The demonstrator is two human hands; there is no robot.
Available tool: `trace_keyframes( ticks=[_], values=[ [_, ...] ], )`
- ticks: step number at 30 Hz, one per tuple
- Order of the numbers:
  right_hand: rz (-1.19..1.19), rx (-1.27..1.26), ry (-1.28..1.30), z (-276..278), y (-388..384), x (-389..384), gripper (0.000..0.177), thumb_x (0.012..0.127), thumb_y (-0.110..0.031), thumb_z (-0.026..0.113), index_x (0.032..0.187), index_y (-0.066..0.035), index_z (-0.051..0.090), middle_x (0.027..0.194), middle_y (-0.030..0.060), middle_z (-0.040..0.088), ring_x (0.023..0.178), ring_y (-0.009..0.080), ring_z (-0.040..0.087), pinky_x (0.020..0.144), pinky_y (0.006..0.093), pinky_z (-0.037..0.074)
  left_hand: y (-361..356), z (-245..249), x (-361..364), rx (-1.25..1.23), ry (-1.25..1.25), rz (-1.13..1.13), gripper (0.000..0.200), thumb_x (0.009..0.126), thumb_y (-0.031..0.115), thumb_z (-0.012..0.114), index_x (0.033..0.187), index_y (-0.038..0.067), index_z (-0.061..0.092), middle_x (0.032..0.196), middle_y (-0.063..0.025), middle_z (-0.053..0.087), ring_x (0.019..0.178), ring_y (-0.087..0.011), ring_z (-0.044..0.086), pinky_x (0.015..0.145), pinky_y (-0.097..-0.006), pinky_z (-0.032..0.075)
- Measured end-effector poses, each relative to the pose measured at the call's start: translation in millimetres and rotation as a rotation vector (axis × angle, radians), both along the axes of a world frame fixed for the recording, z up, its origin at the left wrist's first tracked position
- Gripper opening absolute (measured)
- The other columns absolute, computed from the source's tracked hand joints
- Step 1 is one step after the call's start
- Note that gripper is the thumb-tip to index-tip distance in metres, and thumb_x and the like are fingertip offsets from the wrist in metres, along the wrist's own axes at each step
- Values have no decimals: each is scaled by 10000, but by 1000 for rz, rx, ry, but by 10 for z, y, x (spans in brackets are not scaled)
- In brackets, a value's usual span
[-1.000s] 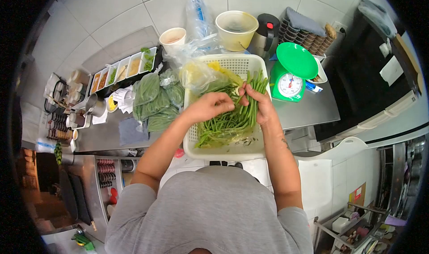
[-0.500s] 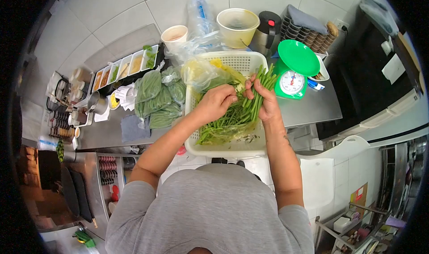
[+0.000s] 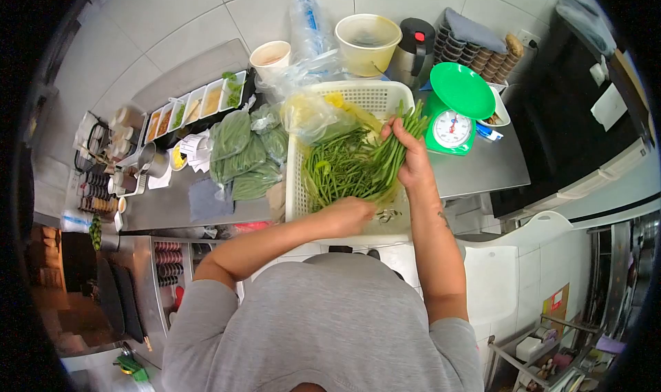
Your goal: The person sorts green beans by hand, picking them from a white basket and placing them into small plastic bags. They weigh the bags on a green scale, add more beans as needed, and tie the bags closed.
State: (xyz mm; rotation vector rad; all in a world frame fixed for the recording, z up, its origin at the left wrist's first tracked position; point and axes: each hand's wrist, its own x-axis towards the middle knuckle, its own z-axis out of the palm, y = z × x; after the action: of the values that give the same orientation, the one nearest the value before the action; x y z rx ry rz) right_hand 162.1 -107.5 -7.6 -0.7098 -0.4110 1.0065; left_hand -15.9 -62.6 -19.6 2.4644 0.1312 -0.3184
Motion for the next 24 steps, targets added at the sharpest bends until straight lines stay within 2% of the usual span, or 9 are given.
trace_keyframes(
  ticks=[2,5,7,10,13,16,19,22,24],
  values=[
    [-20,-68,-8,58,-11,-78,195,883,-210,600,972,-58,515,763,20,528,763,133,512,663,236,438,-52,-151,113,-293,-379,-96,274,759,0,511,1019,30,592,950,-159,609,900,-329,593,776,-404,474],
    [-33,-9,-27,29,-4,-49,180,859,-176,626,939,-43,534,704,15,517,709,129,511,618,235,428,274,365,106,111,-22,-196,337,719,10,570,1050,62,602,961,-140,580,907,-317,570,811,-390,463],
    [-45,-117,-106,22,-13,-28,168,845,-142,633,933,-33,540,686,16,515,651,125,502,582,237,419,566,373,-35,382,134,-256,372,686,27,610,1052,94,625,1010,-120,545,930,-297,548,811,-382,463],
    [-51,-226,-160,73,4,-70,145,830,-98,630,924,-24,548,681,20,515,572,122,486,530,238,406,696,399,-290,423,83,-222,356,683,24,623,1028,109,647,1086,-104,524,992,-283,526,814,-370,464],
    [-52,-301,-154,78,-3,-99,141,823,-82,628,923,-20,551,682,23,517,539,119,483,500,232,397,586,173,-234,528,-11,-347,328,683,29,629,993,129,665,1116,-110,505,994,-292,522,815,-370,466],
    [-113,-310,-118,117,3,-94,147,820,-87,634,921,-18,553,679,23,521,528,118,487,479,226,394,594,163,-114,503,-1,-337,247,710,50,634,945,112,670,1089,-110,507,980,-279,526,799,-366,462],
    [-151,-261,-109,92,-15,-42,164,818,-99,641,933,-11,563,702,30,543,530,116,496,470,221,400,966,471,37,155,-253,-44,137,764,94,640,897,73,663,1006,-109,535,935,-244,539,770,-346,455],
    [-156,-300,-184,190,-12,-101,198,806,-108,660,957,-2,586,736,44,577,547,119,512,484,231,413,1204,622,110,-190,-385,197,135,788,159,665,866,49,656,879,-76,602,748,-172,562,623,-310,449],
    [-122,-326,-251,222,-33,-144,252,802,-137,680,995,4,600,806,65,620,579,119,528,506,234,434,1186,694,110,-526,-296,357,119,812,137,660,887,48,635,790,-25,591,695,-111,544,603,-262,445]
  ],
)
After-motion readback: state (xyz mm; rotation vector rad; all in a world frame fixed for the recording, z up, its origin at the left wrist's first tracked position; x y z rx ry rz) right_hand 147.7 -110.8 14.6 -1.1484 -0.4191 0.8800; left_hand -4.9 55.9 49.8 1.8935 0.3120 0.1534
